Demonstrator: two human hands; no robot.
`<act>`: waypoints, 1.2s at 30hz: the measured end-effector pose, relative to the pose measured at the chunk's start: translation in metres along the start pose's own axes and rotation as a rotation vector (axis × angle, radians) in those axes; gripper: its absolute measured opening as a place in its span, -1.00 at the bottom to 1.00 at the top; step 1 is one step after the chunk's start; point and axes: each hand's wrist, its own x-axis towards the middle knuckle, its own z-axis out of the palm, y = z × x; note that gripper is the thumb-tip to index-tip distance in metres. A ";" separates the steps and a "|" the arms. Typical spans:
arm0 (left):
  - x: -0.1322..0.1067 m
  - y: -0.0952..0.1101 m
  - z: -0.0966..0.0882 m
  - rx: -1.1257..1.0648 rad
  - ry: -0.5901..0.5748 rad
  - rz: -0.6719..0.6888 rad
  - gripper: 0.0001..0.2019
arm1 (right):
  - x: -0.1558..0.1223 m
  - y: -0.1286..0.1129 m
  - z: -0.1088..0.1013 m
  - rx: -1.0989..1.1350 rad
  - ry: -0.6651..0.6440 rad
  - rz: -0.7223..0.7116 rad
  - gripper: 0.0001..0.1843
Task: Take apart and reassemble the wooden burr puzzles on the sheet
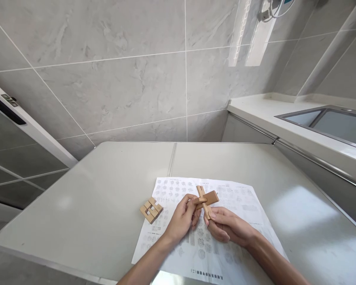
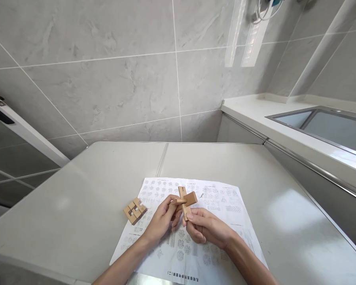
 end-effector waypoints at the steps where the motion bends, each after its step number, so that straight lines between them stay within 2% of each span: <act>1: 0.000 0.000 0.000 0.000 0.013 -0.004 -0.49 | 0.000 -0.001 0.000 0.012 0.028 -0.013 -0.63; 6: 0.001 0.000 0.000 0.016 0.078 -0.017 -0.50 | -0.002 -0.013 -0.003 0.099 0.234 -0.129 -0.66; 11: 0.000 0.001 0.000 0.059 0.068 -0.028 -0.54 | 0.000 -0.020 -0.014 0.202 0.456 -0.290 -0.73; 16: -0.001 0.002 0.001 0.092 0.050 -0.042 -0.55 | 0.000 -0.022 -0.028 0.262 0.585 -0.405 -0.70; 28: -0.002 -0.001 0.001 0.235 -0.014 -0.032 -0.61 | -0.009 -0.030 -0.050 0.241 0.733 -0.546 -0.62; 32: -0.005 0.002 0.003 0.349 -0.026 -0.002 -0.67 | -0.008 -0.031 -0.048 0.196 0.749 -0.544 -0.63; 36: -0.013 0.011 0.002 0.546 0.002 0.085 -0.69 | -0.005 -0.029 -0.040 0.159 0.753 -0.509 -0.61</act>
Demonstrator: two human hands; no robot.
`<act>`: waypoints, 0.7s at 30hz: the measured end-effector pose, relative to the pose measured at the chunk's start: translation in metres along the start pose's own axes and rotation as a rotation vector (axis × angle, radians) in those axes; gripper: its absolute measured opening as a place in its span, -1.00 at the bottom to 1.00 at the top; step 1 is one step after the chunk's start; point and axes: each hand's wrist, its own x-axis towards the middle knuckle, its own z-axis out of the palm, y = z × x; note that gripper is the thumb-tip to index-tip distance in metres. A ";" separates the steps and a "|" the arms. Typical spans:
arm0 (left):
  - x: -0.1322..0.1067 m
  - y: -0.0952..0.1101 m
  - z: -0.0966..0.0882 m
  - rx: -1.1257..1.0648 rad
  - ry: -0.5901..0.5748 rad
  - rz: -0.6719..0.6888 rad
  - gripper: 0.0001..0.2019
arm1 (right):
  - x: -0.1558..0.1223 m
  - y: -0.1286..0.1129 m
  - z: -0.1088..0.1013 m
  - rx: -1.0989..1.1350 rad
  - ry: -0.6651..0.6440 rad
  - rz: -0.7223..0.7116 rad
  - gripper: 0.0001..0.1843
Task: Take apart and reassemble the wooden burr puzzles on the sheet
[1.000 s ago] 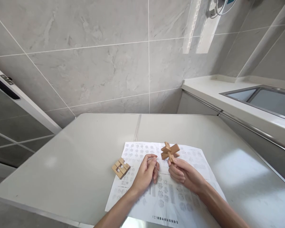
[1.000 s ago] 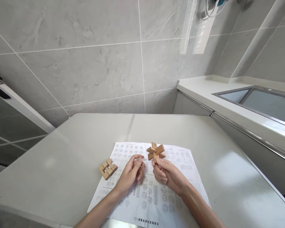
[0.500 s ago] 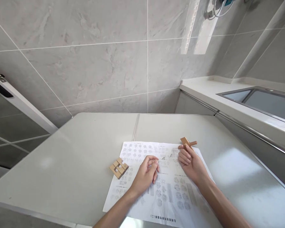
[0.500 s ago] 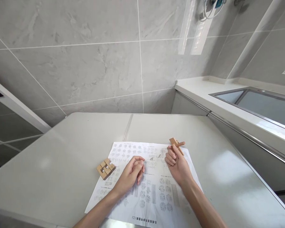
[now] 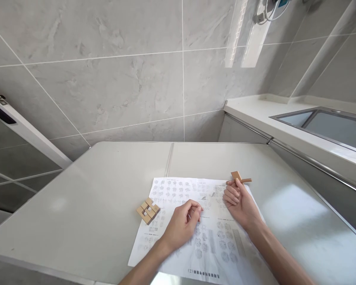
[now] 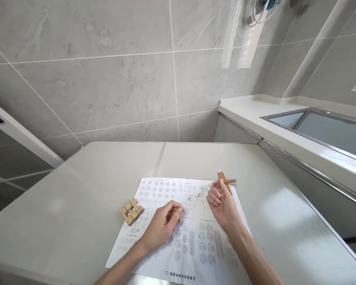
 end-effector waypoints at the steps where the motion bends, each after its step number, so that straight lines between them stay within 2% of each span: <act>1: -0.003 0.001 -0.003 0.059 0.028 0.020 -0.70 | -0.002 0.002 0.002 -0.014 -0.006 0.013 -0.60; 3: -0.010 0.001 -0.014 0.175 0.113 0.056 -0.73 | -0.005 0.005 0.006 -0.046 -0.027 0.045 -0.56; 7: -0.026 -0.009 -0.044 0.373 0.376 0.100 -0.87 | -0.009 0.011 0.009 -0.115 -0.080 0.088 -0.46; 10: -0.039 -0.024 -0.067 0.489 0.544 0.078 -0.69 | -0.010 0.012 0.010 -0.159 -0.107 0.094 -0.47; 11: -0.042 -0.030 -0.073 0.591 0.591 0.063 -0.60 | -0.011 0.012 0.010 -0.170 -0.113 0.093 -0.48; 15: -0.054 -0.050 -0.088 0.786 0.624 0.029 -0.40 | -0.012 0.012 0.011 -0.201 -0.123 0.085 -0.52; 21: -0.058 -0.056 -0.090 0.768 0.631 -0.052 -0.43 | -0.012 0.012 0.013 -0.240 -0.128 0.089 -0.56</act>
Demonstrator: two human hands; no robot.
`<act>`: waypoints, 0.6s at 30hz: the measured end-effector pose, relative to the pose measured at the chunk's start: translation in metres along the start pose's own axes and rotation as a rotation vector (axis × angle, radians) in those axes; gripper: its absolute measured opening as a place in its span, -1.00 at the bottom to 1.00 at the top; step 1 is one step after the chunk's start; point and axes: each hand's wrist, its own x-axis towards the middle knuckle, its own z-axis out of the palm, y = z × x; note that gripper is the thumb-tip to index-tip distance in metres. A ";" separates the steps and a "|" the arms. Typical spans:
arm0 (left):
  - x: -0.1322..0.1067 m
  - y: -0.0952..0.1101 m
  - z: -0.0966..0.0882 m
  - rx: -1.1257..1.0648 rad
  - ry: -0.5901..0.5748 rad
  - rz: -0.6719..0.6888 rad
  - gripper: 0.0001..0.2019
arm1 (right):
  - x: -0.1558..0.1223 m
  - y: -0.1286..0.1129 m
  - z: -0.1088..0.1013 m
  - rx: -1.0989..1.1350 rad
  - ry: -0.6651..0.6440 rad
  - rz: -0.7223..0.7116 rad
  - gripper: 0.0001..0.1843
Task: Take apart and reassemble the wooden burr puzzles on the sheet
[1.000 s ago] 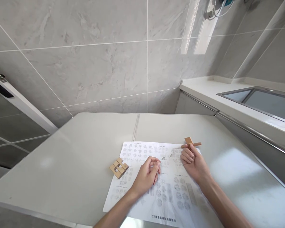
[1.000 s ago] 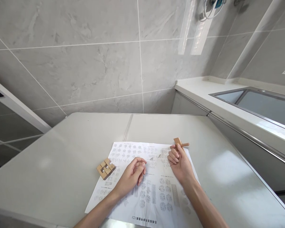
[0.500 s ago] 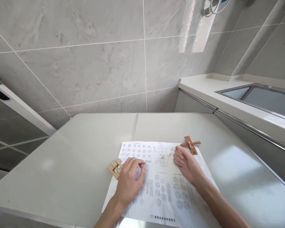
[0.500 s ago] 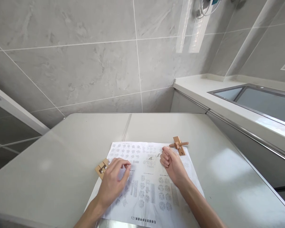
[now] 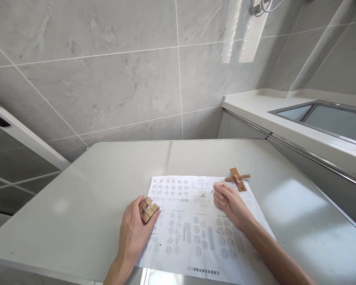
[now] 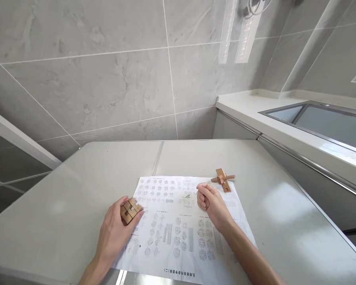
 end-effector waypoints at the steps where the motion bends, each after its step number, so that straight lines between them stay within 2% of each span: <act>1: 0.000 0.001 0.000 -0.006 -0.004 -0.005 -0.44 | 0.000 0.000 0.000 -0.005 0.000 0.001 -0.55; 5: 0.000 0.005 -0.003 -0.054 -0.024 -0.001 -0.43 | 0.000 0.000 0.001 -0.030 0.000 0.001 -0.54; 8: 0.002 0.015 -0.004 -0.131 -0.079 0.059 -0.42 | -0.001 0.000 0.001 -0.066 -0.001 -0.001 -0.54; 11: 0.007 0.034 0.002 -0.240 -0.213 0.178 -0.40 | -0.002 0.001 0.002 -0.130 -0.008 -0.004 -0.54; 15: 0.016 0.065 0.018 -0.369 -0.434 0.344 -0.28 | -0.004 0.002 0.006 -0.266 -0.035 -0.022 -0.53; 18: 0.023 0.080 0.033 -0.401 -0.495 0.410 -0.26 | -0.008 0.002 0.012 -0.399 -0.066 -0.061 -0.54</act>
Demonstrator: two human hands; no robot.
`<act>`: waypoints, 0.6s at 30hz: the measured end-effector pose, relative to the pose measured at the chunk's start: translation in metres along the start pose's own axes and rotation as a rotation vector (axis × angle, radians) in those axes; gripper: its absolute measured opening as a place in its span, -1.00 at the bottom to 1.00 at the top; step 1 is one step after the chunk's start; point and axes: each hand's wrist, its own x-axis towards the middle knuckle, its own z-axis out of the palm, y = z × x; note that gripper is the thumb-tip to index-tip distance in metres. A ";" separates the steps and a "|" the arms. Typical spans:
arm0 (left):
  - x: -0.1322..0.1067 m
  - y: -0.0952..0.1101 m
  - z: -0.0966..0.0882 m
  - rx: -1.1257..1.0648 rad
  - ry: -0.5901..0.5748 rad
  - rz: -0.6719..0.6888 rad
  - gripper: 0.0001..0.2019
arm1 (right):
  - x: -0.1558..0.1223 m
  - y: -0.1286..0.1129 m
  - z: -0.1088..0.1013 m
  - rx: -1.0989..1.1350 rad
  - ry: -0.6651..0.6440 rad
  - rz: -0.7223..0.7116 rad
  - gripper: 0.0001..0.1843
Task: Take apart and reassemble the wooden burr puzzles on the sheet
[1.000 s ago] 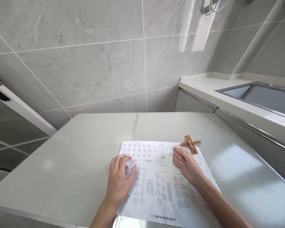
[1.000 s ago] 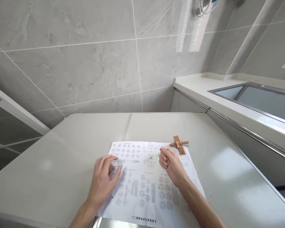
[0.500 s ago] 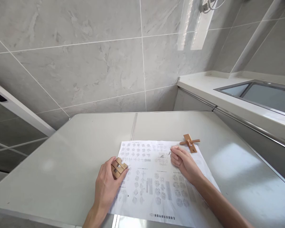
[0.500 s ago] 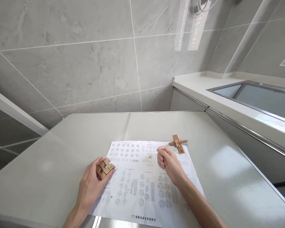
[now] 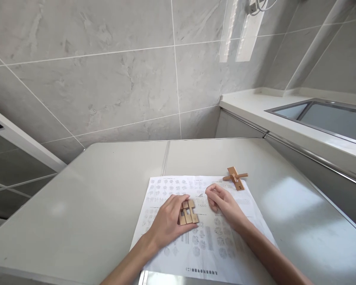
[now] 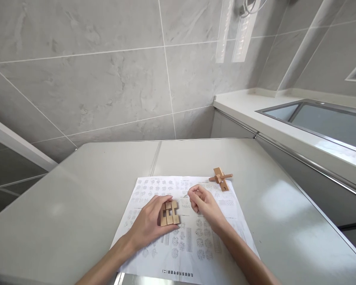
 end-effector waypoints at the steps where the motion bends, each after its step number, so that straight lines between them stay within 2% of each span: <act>1: 0.004 0.000 0.003 -0.006 -0.011 0.012 -0.26 | -0.001 -0.001 0.002 -0.049 -0.009 -0.021 -0.55; 4: 0.010 -0.003 0.007 -0.014 -0.040 0.034 -0.20 | -0.005 -0.002 0.004 -0.209 -0.042 -0.109 -0.61; 7: 0.011 -0.007 0.002 0.005 -0.048 0.035 -0.10 | -0.008 -0.001 0.004 -0.372 -0.102 -0.190 -0.69; 12: 0.012 -0.019 -0.020 0.047 -0.050 0.026 -0.29 | -0.011 0.006 0.001 -0.591 -0.219 -0.265 -0.77; 15: 0.012 -0.025 -0.030 0.011 -0.059 0.023 -0.29 | -0.010 0.010 0.000 -0.675 -0.260 -0.290 -0.65; 18: 0.011 -0.027 -0.033 -0.072 -0.059 -0.011 -0.28 | -0.010 0.012 0.002 -0.719 -0.267 -0.312 -0.69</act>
